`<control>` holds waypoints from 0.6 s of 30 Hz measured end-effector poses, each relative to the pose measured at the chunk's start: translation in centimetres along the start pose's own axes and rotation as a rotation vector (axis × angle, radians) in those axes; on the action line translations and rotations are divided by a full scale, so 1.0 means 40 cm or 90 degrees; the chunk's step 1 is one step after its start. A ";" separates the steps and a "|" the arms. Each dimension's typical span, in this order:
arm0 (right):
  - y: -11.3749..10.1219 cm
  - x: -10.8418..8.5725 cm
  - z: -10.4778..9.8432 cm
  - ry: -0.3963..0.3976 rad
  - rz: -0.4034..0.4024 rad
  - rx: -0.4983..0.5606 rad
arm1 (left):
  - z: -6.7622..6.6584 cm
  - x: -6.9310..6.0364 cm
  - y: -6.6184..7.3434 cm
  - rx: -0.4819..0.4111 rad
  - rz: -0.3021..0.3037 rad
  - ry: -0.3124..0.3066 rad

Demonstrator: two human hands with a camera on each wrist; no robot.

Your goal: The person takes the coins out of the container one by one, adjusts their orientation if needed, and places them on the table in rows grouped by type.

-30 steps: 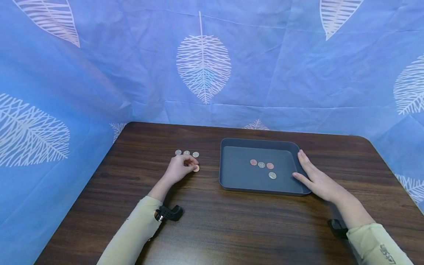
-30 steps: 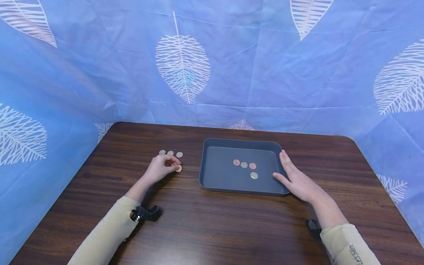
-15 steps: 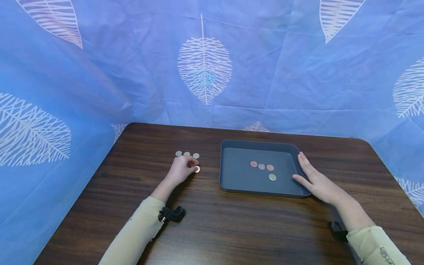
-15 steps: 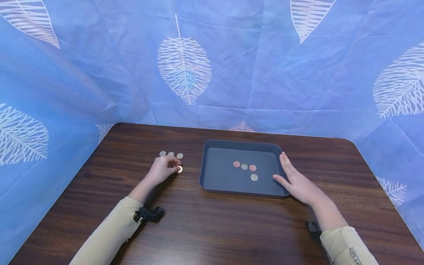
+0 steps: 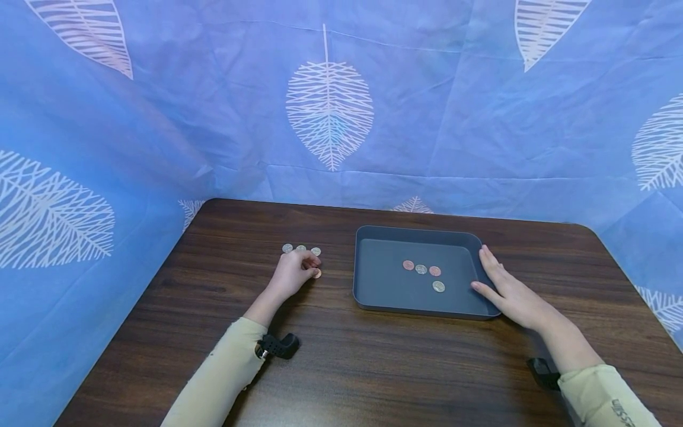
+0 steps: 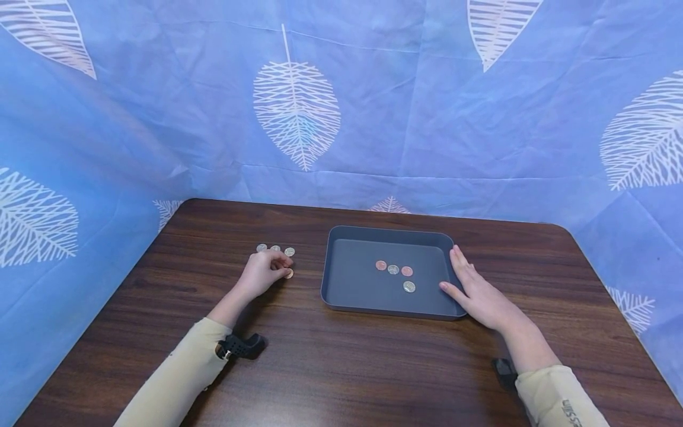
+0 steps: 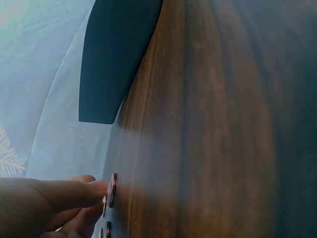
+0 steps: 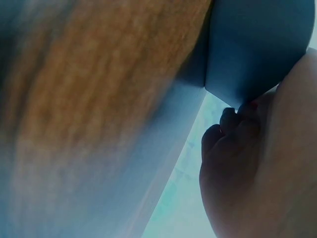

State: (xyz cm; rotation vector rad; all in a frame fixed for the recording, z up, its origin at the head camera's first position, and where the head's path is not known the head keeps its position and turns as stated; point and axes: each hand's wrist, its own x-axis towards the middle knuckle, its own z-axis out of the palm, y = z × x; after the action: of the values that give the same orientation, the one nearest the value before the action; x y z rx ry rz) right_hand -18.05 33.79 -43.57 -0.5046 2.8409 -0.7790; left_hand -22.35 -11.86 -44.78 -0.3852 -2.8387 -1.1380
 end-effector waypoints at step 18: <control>0.001 -0.002 0.004 0.038 -0.019 -0.105 | 0.018 0.025 0.060 -0.193 0.064 -0.042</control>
State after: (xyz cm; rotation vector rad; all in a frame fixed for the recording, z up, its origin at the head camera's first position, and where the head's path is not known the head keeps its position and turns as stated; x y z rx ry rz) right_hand -17.93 33.78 -43.73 -0.5569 2.9761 -0.5769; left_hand -22.68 -9.49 -43.55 -0.5846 -2.6645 -1.5632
